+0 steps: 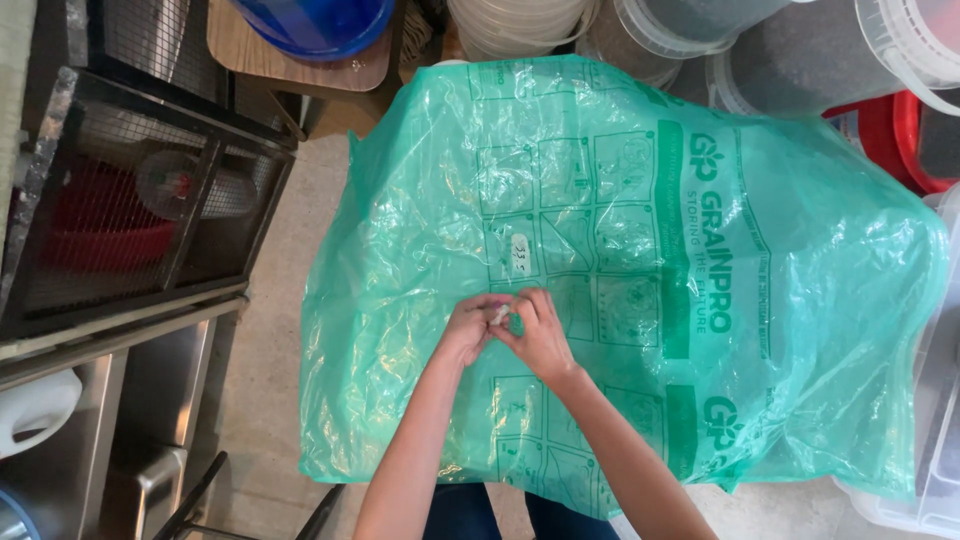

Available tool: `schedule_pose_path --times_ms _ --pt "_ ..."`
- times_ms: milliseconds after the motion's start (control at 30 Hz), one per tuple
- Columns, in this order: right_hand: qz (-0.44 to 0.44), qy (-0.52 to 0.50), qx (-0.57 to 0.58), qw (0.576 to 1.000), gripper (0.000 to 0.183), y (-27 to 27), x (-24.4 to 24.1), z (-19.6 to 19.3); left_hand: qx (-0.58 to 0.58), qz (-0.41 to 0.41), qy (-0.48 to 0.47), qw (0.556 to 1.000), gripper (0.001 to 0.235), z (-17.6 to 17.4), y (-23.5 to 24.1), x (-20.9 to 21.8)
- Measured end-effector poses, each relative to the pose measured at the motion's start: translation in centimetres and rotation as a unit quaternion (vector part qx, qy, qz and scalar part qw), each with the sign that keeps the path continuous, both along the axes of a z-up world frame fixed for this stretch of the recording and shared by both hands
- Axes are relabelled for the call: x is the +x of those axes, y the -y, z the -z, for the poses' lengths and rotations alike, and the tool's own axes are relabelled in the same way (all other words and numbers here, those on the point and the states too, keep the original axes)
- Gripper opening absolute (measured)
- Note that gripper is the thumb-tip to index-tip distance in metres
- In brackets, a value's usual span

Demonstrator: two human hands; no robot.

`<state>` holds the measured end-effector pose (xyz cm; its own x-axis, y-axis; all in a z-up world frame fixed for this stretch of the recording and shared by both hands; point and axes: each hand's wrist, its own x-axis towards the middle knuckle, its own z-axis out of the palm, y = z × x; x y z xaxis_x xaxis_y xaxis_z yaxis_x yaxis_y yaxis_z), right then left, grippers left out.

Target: Cleaning the interior of a large plastic bin and preparing storage bags in a production area

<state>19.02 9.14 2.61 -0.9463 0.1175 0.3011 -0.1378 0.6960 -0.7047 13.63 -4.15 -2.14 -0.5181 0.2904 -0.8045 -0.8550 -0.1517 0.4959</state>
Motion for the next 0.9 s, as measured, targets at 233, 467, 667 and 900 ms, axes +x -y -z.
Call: schedule_pose_path --times_ms 233,467,667,900 --pt "-0.065 0.046 -0.054 0.995 0.059 -1.2 -0.9 -0.9 -0.033 -0.089 -0.021 0.995 0.035 -0.6 0.1 1.0" --pt "-0.085 0.076 -0.005 0.993 0.075 -2.1 -0.9 -1.4 0.015 -0.245 -0.042 0.969 0.035 -7.0 0.7 -4.0" --pt "0.052 0.074 0.012 0.996 0.026 -4.1 -1.8 2.5 -0.094 -0.201 -0.131 0.966 0.034 -3.4 0.6 -7.7" --pt "0.082 0.052 0.014 0.995 0.013 -4.6 -6.4 9.4 -0.295 0.068 -0.263 0.916 0.035 -3.6 -1.8 -6.7"
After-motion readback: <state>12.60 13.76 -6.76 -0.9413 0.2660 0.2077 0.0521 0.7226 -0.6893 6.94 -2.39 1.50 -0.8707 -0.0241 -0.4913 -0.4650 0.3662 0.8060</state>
